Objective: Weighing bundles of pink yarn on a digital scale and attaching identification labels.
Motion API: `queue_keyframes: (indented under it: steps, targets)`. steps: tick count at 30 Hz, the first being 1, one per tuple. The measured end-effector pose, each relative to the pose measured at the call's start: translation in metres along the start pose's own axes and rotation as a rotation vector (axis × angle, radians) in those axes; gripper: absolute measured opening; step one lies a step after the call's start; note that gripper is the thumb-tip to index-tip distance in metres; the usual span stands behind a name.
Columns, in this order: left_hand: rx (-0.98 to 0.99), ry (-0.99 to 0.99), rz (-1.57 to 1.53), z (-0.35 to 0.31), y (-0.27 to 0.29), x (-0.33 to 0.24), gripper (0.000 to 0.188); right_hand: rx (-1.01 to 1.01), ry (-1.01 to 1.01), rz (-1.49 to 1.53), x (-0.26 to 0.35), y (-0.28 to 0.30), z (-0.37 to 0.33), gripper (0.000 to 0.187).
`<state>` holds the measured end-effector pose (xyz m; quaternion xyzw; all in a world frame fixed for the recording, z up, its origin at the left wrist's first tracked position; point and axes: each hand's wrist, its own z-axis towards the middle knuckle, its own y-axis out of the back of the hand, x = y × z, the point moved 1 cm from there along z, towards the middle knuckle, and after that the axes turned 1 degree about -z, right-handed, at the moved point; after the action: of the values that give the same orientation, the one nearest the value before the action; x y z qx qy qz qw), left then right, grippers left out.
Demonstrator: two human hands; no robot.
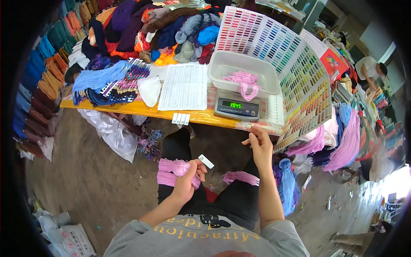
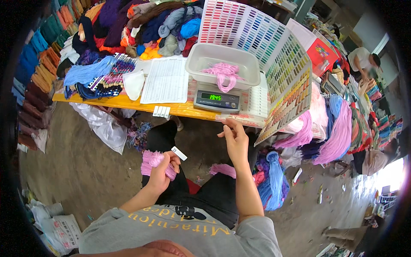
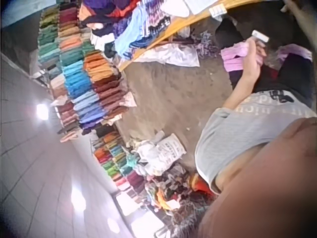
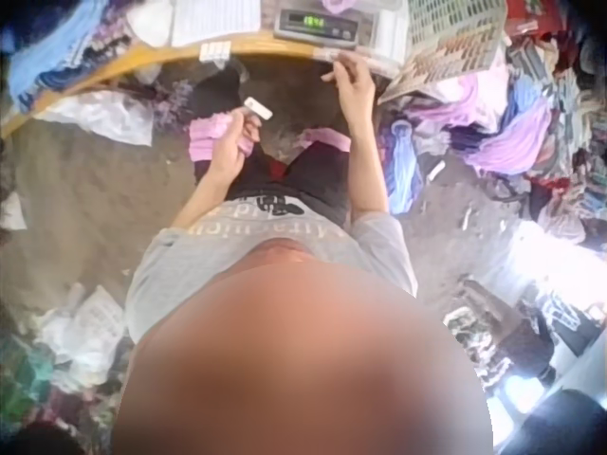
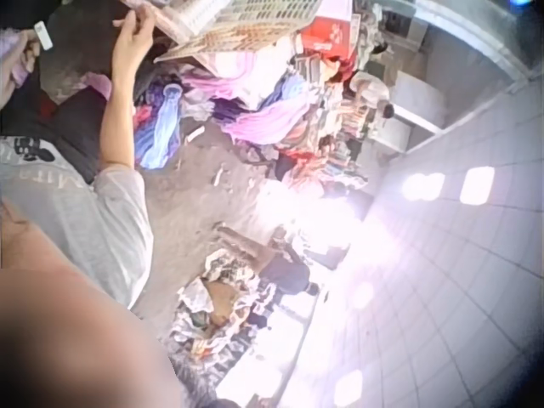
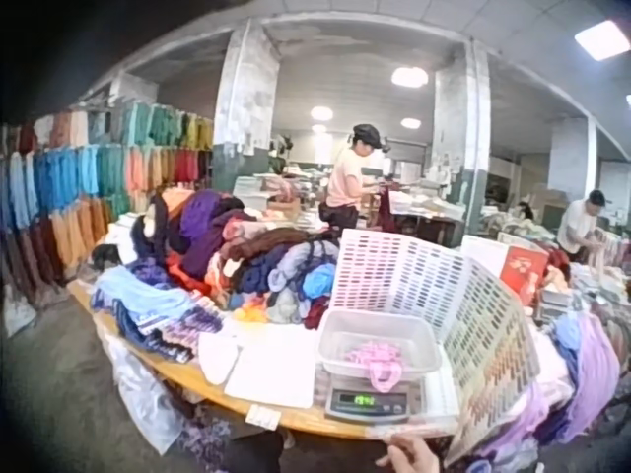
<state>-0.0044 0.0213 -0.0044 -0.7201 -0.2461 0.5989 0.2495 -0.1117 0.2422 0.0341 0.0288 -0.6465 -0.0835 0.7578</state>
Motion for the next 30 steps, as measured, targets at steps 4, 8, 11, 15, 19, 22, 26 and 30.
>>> queue_keyframes:
  steps: [4,8,11,15,19,22,26,30]
  targets:
    - [0.007,-0.011,0.004,-0.001,0.002,-0.003,0.034,0.022,-0.017,0.010,0.003,-0.006,-0.005,0.023]
    - [-0.017,-0.022,0.011,0.000,0.004,0.000,0.035,0.056,-0.005,0.002,-0.003,-0.005,-0.015,0.022]
    - [-0.041,-0.002,-0.030,-0.001,0.003,0.003,0.037,0.073,-0.058,0.029,0.000,-0.009,-0.029,0.021]
    - [-0.016,0.006,-0.025,0.000,0.001,0.006,0.039,0.137,-0.078,0.037,-0.013,-0.020,-0.048,0.019]
    - [0.004,-0.026,0.003,0.000,-0.004,0.003,0.041,0.210,-0.125,0.030,-0.006,-0.026,-0.062,0.018]
    - [-0.008,-0.042,0.008,0.001,-0.004,0.004,0.041,0.228,-0.149,0.048,-0.009,-0.028,-0.068,0.018]
    - [-0.043,-0.048,0.041,0.001,-0.005,0.007,0.042,0.261,-0.152,0.097,-0.012,-0.033,-0.075,0.017]
    - [-0.019,-0.041,0.006,0.004,-0.003,0.012,0.043,0.291,-0.178,0.125,-0.018,-0.035,-0.078,0.017]
